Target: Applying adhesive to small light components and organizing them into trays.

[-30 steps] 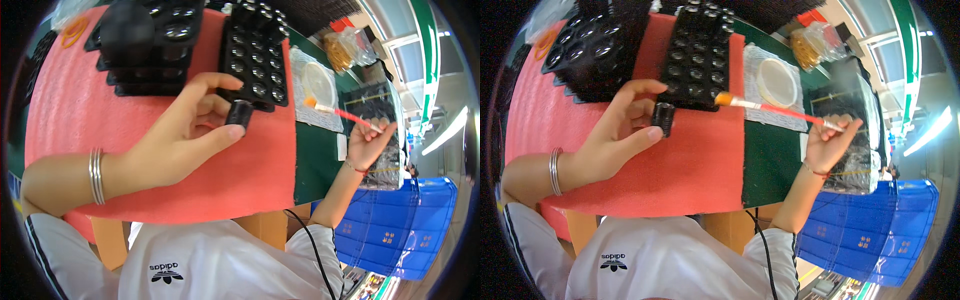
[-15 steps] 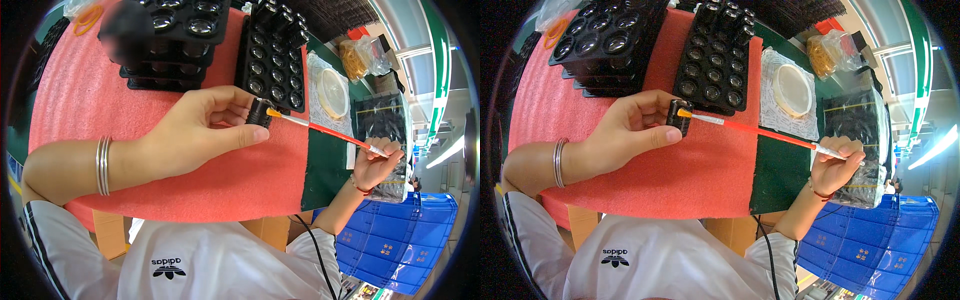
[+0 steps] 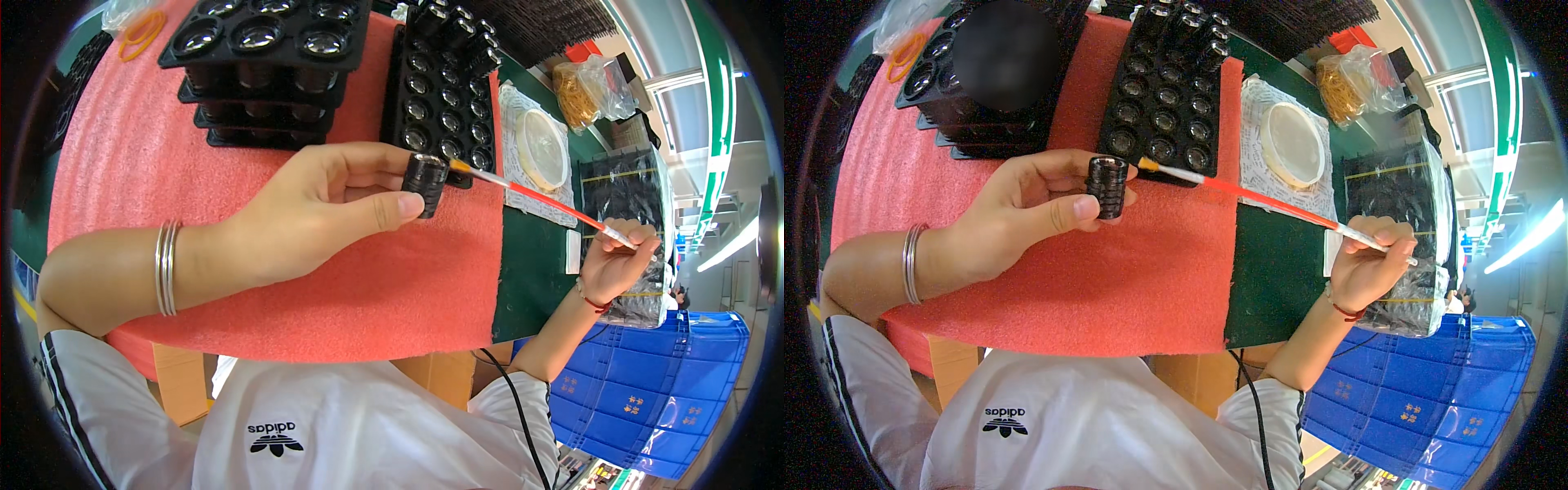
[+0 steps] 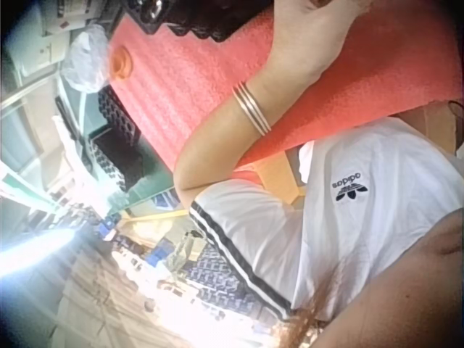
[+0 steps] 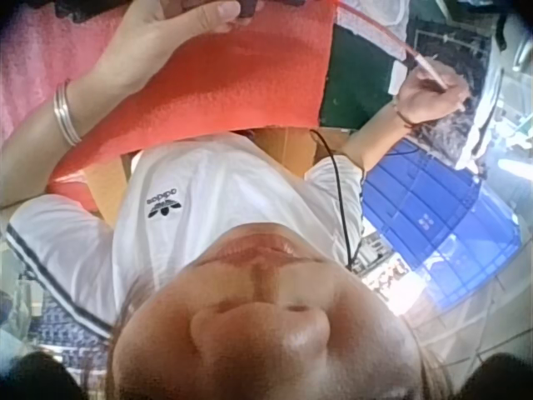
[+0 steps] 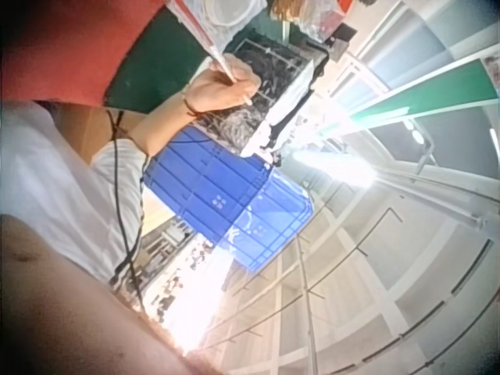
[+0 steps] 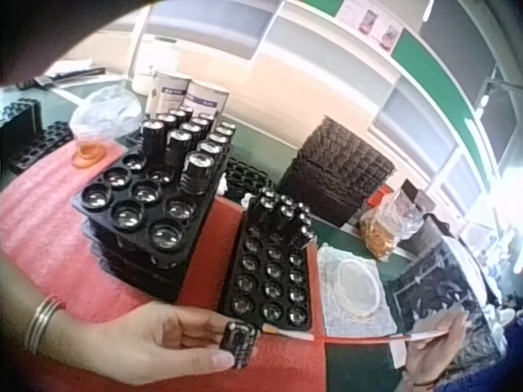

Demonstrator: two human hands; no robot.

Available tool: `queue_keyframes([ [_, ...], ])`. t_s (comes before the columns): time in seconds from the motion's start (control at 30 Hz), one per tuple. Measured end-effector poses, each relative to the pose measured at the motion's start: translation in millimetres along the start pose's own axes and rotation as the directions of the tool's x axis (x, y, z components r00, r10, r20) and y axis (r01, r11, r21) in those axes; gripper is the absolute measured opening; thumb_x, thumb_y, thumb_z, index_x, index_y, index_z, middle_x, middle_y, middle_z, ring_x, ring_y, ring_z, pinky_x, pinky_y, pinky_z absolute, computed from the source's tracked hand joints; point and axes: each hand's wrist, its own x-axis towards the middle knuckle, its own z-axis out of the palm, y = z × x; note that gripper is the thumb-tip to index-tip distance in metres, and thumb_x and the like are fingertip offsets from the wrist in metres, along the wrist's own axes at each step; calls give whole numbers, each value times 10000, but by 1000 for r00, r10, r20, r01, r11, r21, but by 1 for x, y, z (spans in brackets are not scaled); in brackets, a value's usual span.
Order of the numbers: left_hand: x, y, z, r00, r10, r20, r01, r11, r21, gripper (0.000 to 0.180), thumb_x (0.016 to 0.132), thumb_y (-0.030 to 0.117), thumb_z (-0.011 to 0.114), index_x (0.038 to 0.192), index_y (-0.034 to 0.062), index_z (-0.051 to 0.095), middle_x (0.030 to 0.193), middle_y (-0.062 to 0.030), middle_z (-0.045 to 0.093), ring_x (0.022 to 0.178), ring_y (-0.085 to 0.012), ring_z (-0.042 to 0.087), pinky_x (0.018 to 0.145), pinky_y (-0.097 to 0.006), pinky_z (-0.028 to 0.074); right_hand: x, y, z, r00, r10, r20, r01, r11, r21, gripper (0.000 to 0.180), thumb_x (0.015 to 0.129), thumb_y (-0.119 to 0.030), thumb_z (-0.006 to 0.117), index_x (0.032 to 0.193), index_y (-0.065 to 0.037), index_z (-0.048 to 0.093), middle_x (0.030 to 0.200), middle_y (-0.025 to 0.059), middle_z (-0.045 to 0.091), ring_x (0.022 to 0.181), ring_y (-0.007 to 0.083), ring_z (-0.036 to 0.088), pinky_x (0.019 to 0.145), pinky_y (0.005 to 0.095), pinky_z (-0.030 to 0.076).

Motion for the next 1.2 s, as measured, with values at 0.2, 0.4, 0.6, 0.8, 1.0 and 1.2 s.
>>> queue_keyframes([
  [0.2,1,-1,0,1000,6,0,-6,1000,-8,372,817,187,590,1124,6,482,1045,-66,567,957,-121,523,839,-266,413,2,-2,-7,996,32,-79,-20,987,158,374,892,-389,432,684,-80,466,533,16,423,435,99,323,434,242,275],
  [0.4,2,-3,0,1000,12,3,-12,1000,14,317,777,101,631,1051,20,494,996,-49,563,937,-121,527,848,-269,417,2,-3,-5,997,55,-58,-44,983,177,366,902,-374,418,686,-81,458,543,13,419,441,97,320,443,225,270],
  [0.6,-9,4,9,976,139,170,-187,932,309,324,734,79,681,1005,26,510,932,-31,565,867,-108,551,772,-258,457,5,-1,-12,987,119,-104,-90,964,252,338,899,-349,441,691,-83,452,569,-7,397,484,87,337,442,215,274],
  [0.8,-17,65,8,577,664,476,-764,233,602,318,648,119,727,903,-2,580,812,-87,616,713,-216,596,625,-288,474,4,1,-13,985,131,-111,-105,971,213,347,914,-338,408,693,-72,437,564,3,386,466,93,333,440,215,283],
  [1.0,-18,124,-33,580,803,138,-240,6,971,337,708,151,685,986,-5,573,859,-33,591,748,-91,511,656,-213,387,3,-3,-11,975,124,-184,-88,977,193,326,921,-310,398,708,-67,440,569,14,395,462,96,339,439,219,288],
  [1.2,3,139,-93,626,777,-68,-60,135,989,315,733,192,672,996,40,587,834,8,585,720,-51,497,609,-197,381,6,0,-16,977,119,-178,-84,977,196,323,921,-304,403,710,-65,456,595,16,438,465,87,366,442,212,302],
])
